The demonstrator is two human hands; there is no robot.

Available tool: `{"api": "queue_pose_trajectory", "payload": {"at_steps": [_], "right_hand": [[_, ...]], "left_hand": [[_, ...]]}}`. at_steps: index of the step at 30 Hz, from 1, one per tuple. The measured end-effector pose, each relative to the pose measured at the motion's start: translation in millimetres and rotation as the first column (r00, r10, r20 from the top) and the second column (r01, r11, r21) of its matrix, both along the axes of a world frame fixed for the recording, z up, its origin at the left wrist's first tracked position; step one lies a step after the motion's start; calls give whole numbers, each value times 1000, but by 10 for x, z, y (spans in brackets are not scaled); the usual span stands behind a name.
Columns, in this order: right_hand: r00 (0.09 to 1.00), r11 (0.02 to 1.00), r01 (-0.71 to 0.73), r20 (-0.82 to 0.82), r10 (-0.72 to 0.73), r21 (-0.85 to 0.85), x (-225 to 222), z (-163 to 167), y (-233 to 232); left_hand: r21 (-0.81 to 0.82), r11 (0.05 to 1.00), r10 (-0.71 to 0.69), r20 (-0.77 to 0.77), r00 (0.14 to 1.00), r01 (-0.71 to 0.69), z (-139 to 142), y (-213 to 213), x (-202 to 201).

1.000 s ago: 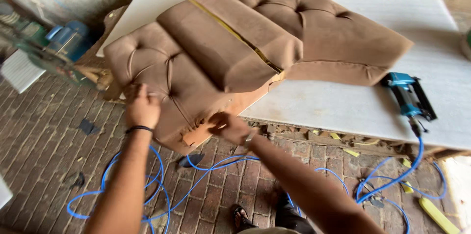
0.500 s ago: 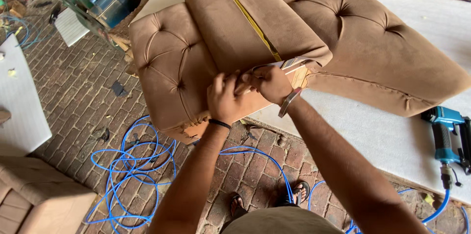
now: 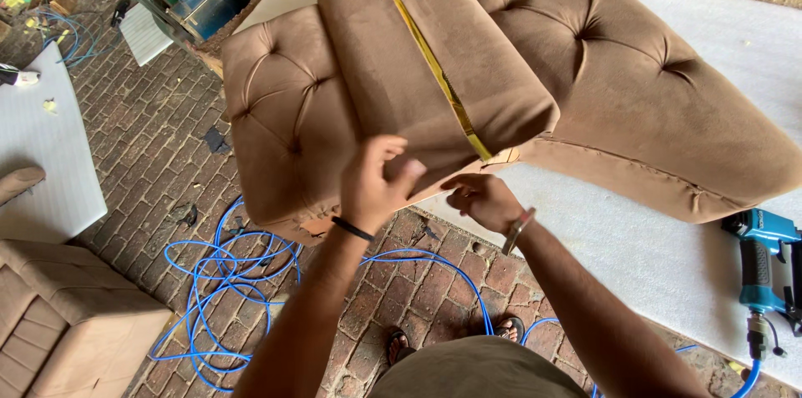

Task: The person staples brown fabric onto a tufted cushion using a pneumatic staple gun. They smooth the fabric, align a gold trim strip, and secure it along the cushion edges and center seam.

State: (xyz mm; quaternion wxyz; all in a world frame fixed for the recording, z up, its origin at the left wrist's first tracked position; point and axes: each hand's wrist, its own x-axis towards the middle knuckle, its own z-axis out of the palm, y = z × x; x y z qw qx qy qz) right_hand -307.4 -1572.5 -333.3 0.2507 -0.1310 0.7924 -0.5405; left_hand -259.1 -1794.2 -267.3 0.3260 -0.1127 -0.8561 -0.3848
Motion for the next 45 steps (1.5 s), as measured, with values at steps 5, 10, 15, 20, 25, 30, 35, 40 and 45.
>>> {"api": "queue_pose_trajectory", "payload": {"at_steps": [5,10,15,20,25,30,35,40,45], "right_hand": [[653,931,363,-724,-221,43,-286,244,501],[471,929,254,-873,125,270,-861,825,715],[611,866,41,-698,373,499,-1296,813,523],[697,849,225,-688,202,478,-1304,589,401],[674,902,263,-734,83,343,-1188,566,386],[618,949,207,-784,61,237,-1031,546,458],[442,912,409,-871,-215,-18,-286,202,822],[419,475,867,-742,-524,154,627,-243,2152],[650,133,728,-614,-448,673,821,-442,3465]], "left_hand": [[-683,687,144,-205,968,-247,63,652,-350],[-574,816,257,462,849,65,245,575,-935],[-337,905,86,744,663,262,306,362,-1394],[-174,946,-1,842,540,274,230,355,-1578],[-365,844,117,841,528,393,385,481,-1528],[-586,704,251,734,630,402,484,722,-1391],[-216,802,-191,790,582,556,371,624,-1410],[10,863,-272,851,450,504,373,631,-1387],[-11,913,-180,887,426,408,494,687,-1333]]}}
